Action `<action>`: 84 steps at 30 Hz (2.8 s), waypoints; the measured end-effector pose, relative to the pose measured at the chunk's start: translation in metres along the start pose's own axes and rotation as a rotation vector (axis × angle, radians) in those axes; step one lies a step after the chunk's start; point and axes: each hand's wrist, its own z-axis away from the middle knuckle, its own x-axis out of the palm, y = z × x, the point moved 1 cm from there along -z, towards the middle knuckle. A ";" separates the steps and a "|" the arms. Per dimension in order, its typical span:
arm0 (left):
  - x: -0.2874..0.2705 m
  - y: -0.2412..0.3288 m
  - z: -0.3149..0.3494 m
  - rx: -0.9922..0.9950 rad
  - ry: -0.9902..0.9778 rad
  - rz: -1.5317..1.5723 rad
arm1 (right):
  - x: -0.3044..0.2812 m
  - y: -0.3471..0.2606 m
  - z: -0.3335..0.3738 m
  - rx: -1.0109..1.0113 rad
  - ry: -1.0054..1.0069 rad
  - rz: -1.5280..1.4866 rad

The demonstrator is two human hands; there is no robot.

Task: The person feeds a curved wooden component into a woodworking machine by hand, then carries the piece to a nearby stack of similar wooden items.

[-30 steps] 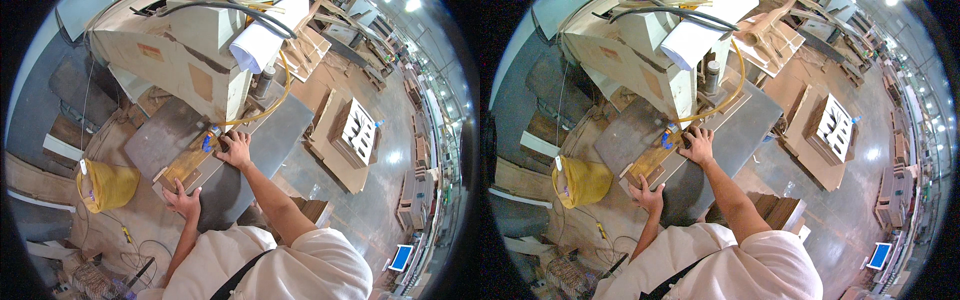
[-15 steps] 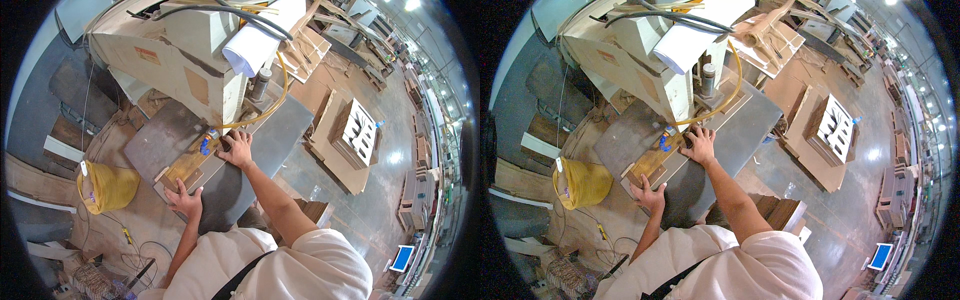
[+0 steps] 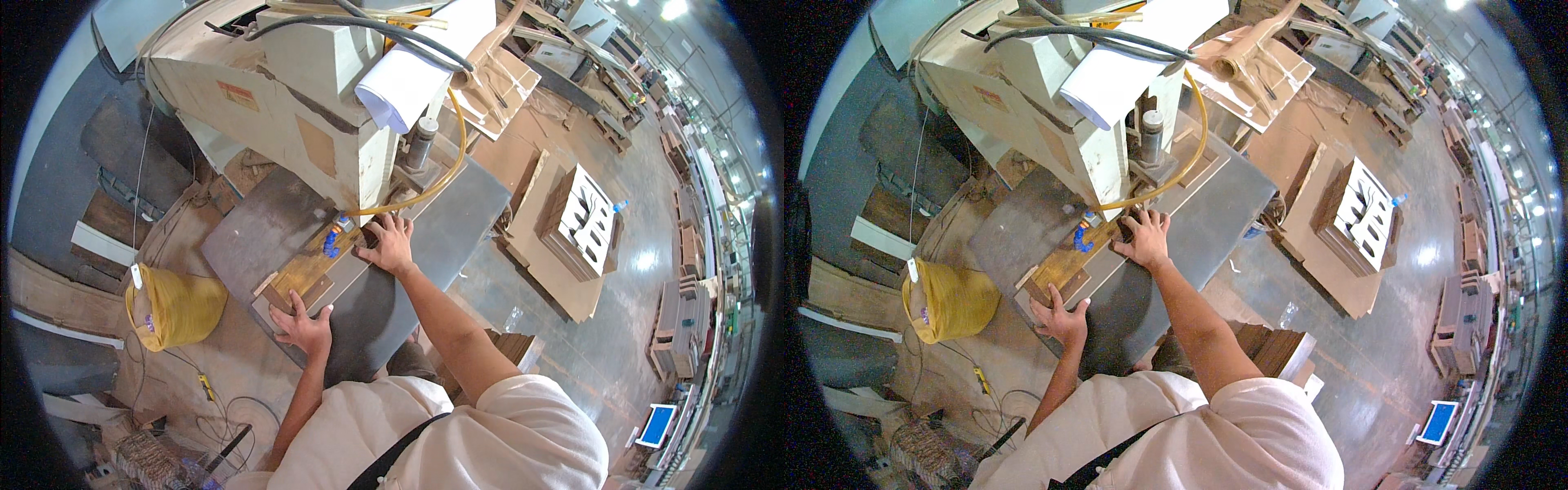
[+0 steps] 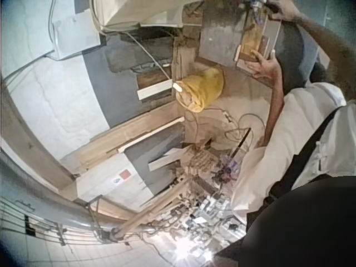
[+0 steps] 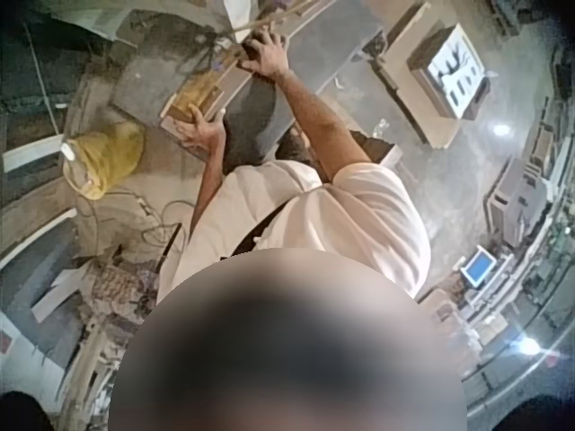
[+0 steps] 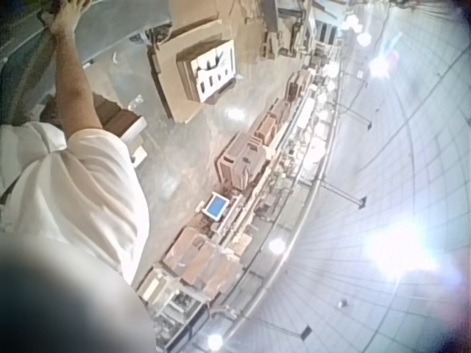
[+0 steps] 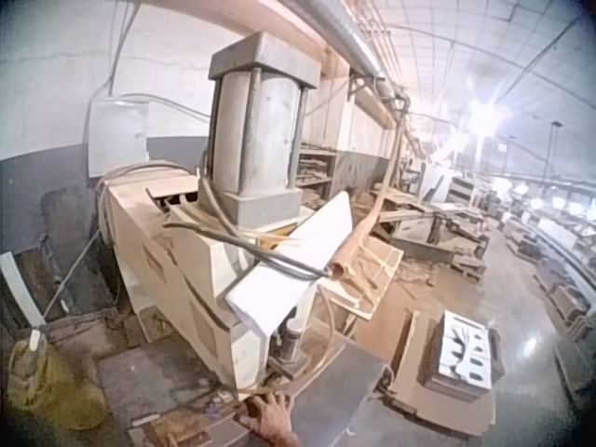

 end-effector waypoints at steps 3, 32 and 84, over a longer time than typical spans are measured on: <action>0.003 0.000 0.000 0.005 0.007 0.005 | -0.001 0.002 -0.001 -0.010 -0.033 -0.003; 0.012 0.022 0.001 -0.007 0.018 -0.004 | 0.000 0.025 -0.008 -0.013 0.000 0.082; 0.026 0.054 -0.005 0.010 0.004 -0.036 | -0.011 0.050 -0.027 -0.029 0.076 -0.040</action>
